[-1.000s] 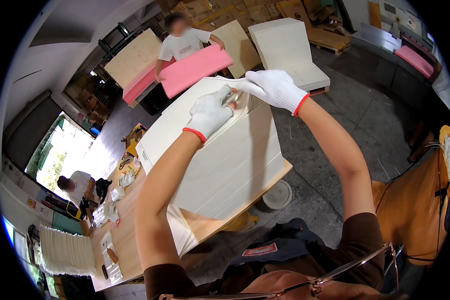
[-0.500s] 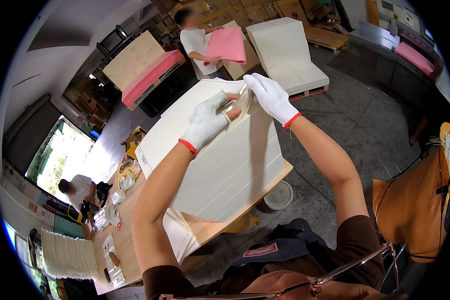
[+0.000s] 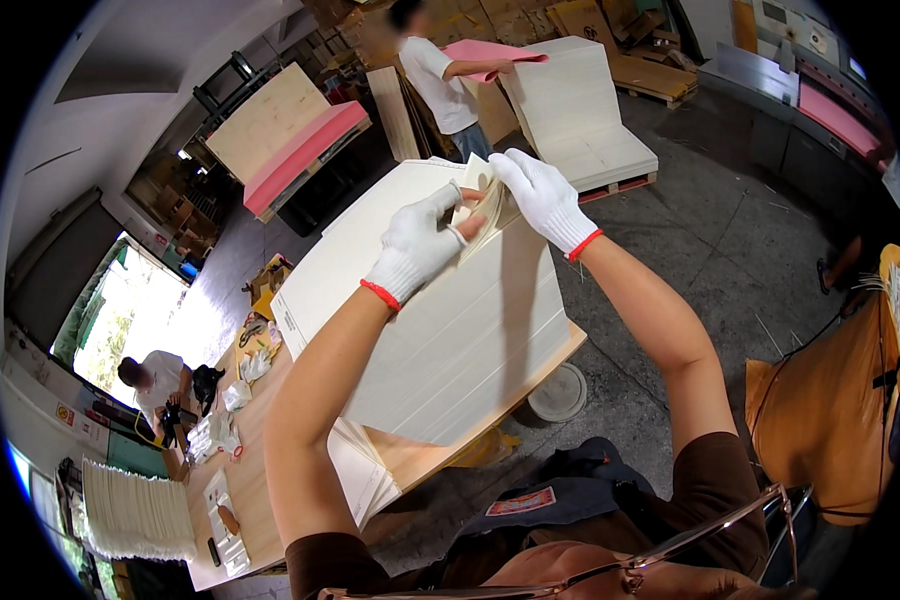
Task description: The person puts on eyeglasses, then repeatedly picks up stacks of white paper sheets from a table, aligns their edges, and places them back down. The person continues this repetitive stacking and alignment process throughout the clip.
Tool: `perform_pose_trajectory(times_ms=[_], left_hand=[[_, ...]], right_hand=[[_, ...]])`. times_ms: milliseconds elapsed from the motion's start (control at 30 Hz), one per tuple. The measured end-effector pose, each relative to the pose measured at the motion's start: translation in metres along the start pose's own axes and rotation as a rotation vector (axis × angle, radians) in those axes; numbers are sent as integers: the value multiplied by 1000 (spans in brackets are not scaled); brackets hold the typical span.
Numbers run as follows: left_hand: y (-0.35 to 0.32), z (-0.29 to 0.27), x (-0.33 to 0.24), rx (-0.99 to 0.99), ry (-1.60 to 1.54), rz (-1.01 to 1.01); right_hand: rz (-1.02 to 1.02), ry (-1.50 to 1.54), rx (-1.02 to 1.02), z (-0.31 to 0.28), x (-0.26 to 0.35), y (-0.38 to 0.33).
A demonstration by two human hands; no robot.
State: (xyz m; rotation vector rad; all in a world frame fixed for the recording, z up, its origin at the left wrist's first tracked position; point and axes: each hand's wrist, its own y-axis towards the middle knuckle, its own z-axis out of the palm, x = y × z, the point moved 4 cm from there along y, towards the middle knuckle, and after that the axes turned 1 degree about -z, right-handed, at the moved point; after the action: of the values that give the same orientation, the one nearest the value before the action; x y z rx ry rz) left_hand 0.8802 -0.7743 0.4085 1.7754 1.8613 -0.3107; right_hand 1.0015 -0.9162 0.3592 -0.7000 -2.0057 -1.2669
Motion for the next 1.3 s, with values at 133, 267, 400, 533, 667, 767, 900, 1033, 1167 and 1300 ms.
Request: perform_pose_trajectory(times_ms=[133,267,400,533,667,767,900,1033,1167,1300], left_hand=[[0,0,1,-21,13,-11],[1,1,4,-25,0,2],[1,-1,6,-61,29,86],[0,-2,3,-165,-20,153],[2,1,4,-19,83,-11],[-3,2,-9,7,86,-23],[0,3,-1,-33,113,74],[0,1,0,-47,58,82],[-7,-4,-9,-144,108,157],[-2,0,-4,-76,113,99]], right_hand=[[18,-2,5,1,0,0],[0,-28,-15,0,0,-1],[59,-21,27,0,-2,0],[67,-40,43,1,-2,0],[39,-46,19,-1,1,-2],[45,-16,-7,-1,2,-4],[48,-33,9,-1,2,-2],[42,-106,75,-12,6,-4],[127,-687,302,-38,17,-9],[-223,-724,363,-39,17,-11]])
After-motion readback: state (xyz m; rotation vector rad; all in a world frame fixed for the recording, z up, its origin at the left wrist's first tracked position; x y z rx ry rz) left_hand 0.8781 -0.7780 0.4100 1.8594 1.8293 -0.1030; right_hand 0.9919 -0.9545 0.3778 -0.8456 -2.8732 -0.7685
